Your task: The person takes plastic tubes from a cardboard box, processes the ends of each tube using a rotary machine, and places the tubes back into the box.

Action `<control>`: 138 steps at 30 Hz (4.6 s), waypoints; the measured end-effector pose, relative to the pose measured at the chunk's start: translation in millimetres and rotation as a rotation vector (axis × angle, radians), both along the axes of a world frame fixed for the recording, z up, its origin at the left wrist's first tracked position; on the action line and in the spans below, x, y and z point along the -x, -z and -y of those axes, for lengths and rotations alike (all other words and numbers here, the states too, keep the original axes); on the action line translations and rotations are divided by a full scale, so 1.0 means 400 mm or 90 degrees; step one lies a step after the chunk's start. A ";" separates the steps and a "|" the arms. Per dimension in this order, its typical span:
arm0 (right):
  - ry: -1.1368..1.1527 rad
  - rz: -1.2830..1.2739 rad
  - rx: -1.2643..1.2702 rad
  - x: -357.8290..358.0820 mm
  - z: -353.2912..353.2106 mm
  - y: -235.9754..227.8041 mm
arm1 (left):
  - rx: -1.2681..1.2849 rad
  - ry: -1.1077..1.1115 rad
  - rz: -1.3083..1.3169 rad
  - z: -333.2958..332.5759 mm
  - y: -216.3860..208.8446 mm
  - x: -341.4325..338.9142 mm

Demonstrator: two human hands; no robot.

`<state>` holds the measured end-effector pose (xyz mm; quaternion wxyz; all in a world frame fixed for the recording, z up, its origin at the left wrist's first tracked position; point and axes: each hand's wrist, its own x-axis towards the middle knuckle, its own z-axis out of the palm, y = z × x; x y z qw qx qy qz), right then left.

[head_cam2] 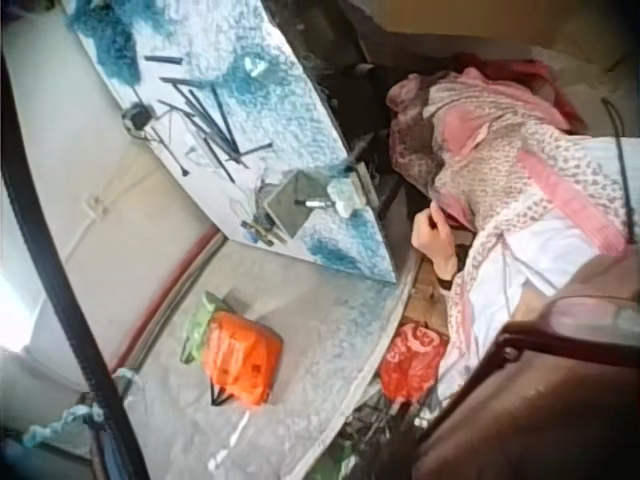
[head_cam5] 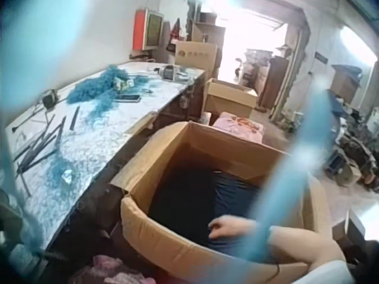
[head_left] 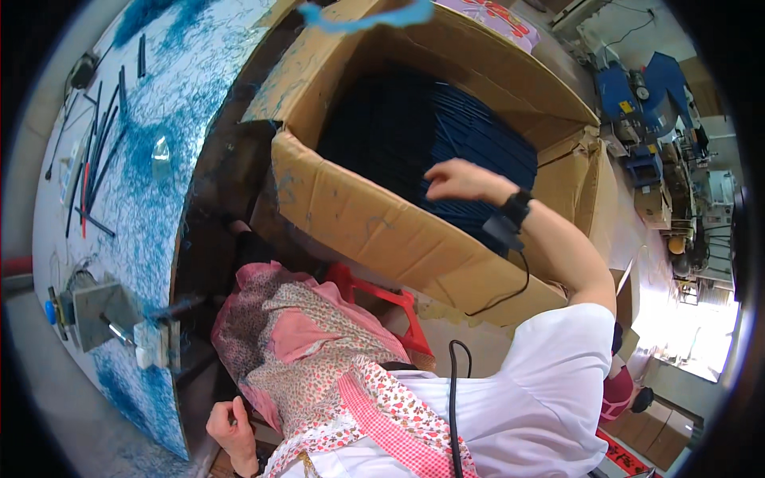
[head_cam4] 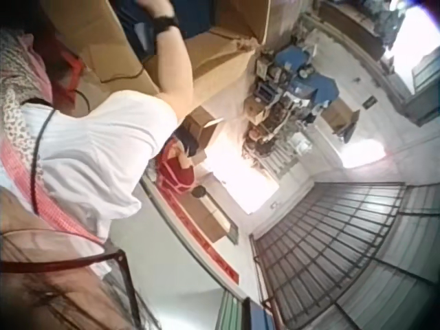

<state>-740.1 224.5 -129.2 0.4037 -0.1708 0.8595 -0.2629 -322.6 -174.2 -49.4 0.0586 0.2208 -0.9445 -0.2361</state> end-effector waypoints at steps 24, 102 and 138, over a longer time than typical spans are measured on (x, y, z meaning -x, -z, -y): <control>0.041 0.155 -0.030 -0.070 0.063 0.541 | -0.004 -0.118 0.031 -0.084 0.038 -0.033; -0.024 0.488 0.423 -0.657 0.882 -0.247 | -1.129 -0.410 -0.386 0.063 0.008 0.000; -0.112 0.270 0.423 -0.658 0.857 -0.220 | -1.025 -0.352 -0.440 0.071 0.000 0.027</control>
